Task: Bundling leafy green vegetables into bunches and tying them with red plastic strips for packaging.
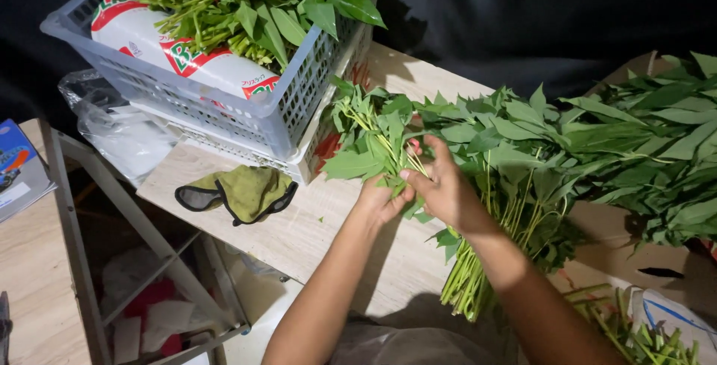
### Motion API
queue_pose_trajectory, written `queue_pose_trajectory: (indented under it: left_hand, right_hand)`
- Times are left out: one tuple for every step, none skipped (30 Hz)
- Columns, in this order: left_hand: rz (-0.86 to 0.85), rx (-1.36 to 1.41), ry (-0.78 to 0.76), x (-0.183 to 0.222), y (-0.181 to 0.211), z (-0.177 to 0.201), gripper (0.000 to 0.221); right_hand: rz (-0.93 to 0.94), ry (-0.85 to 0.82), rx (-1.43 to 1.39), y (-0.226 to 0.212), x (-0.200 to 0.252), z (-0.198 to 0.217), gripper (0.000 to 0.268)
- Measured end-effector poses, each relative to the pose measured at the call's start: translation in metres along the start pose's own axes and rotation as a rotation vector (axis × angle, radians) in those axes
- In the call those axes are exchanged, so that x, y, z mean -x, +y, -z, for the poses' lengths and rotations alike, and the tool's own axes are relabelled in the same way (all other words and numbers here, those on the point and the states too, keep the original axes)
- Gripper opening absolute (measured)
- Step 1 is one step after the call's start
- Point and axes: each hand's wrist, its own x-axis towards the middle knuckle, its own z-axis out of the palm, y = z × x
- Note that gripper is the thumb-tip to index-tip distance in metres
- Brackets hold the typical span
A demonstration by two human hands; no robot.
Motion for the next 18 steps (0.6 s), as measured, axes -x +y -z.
queue_pose_trajectory:
  left_hand:
    - [0.0, -0.004, -0.002, 0.002, 0.001, 0.002, 0.014]
    - [0.0, -0.008, -0.005, 0.003, 0.002, 0.003, 0.014]
    - [0.0, -0.012, -0.007, 0.004, 0.004, 0.004, 0.014]
    - [0.001, -0.015, -0.006, 0.006, 0.002, 0.006, 0.015]
    - [0.003, -0.018, -0.005, 0.009, 0.0, 0.009, 0.015]
    - [-0.002, -0.022, -0.007, 0.009, 0.001, 0.01, 0.016]
    - [-0.006, -0.026, -0.008, 0.009, 0.003, 0.011, 0.016]
    - [-0.003, -0.03, -0.011, 0.01, 0.002, 0.012, 0.016]
    - [0.0, -0.034, -0.013, 0.011, 0.0, 0.013, 0.017]
    - [0.001, -0.038, -0.015, 0.012, 0.0, 0.013, 0.017]
    - [0.001, -0.042, -0.017, 0.014, 0.0, 0.013, 0.017]
    - [0.0, -0.045, -0.018, 0.015, 0.001, 0.014, 0.018]
    - [-0.001, -0.047, -0.019, 0.016, 0.001, 0.015, 0.018]
    - [-0.001, -0.051, -0.023, 0.016, 0.0, 0.014, 0.019]
    - [-0.001, -0.054, -0.027, 0.016, 0.0, 0.014, 0.019]
    - [0.001, -0.059, -0.032, 0.016, 0.0, 0.014, 0.019]
    - [0.003, -0.063, -0.036, 0.016, -0.001, 0.014, 0.02]
    - [0.006, -0.068, -0.038, 0.017, -0.002, 0.015, 0.02]
  right_hand:
    - [-0.001, 0.001, -0.001, 0.01, -0.005, 0.002, 0.075]
    - [-0.003, -0.002, 0.016, 0.02, -0.011, 0.003, 0.073]
    - [-0.005, -0.006, 0.034, 0.03, -0.017, 0.005, 0.072]
    - [-0.008, -0.007, 0.033, 0.026, -0.012, 0.005, 0.072]
    - [-0.012, -0.005, 0.042, 0.022, -0.008, 0.005, 0.072]
    - [-0.01, -0.003, 0.052, 0.016, -0.005, 0.004, 0.071]
    - [-0.006, -0.005, 0.052, 0.015, -0.005, 0.003, 0.071]
    - [-0.012, -0.018, 0.018, 0.015, -0.002, 0.002, 0.074]
    - [-0.019, -0.031, -0.016, 0.015, 0.0, 0.002, 0.077]
    - [-0.019, -0.03, -0.016, 0.016, -0.001, 0.001, 0.077]
    - [-0.012, -0.024, -0.036, 0.016, -0.002, -0.001, 0.074]
    - [-0.005, -0.019, -0.056, 0.016, -0.003, -0.003, 0.072]
    - [-0.005, -0.02, -0.055, 0.021, -0.004, -0.003, 0.072]
    - [-0.012, 0.003, -0.059, 0.025, -0.005, -0.003, 0.06]
    - [-0.018, 0.026, -0.062, 0.029, -0.006, -0.002, 0.049]
    - [-0.02, 0.03, -0.062, 0.036, -0.007, -0.001, 0.049]
    - [-0.028, 0.049, -0.076, 0.042, -0.009, 0.001, 0.048]
    - [-0.038, 0.067, -0.091, 0.049, -0.01, 0.002, 0.047]
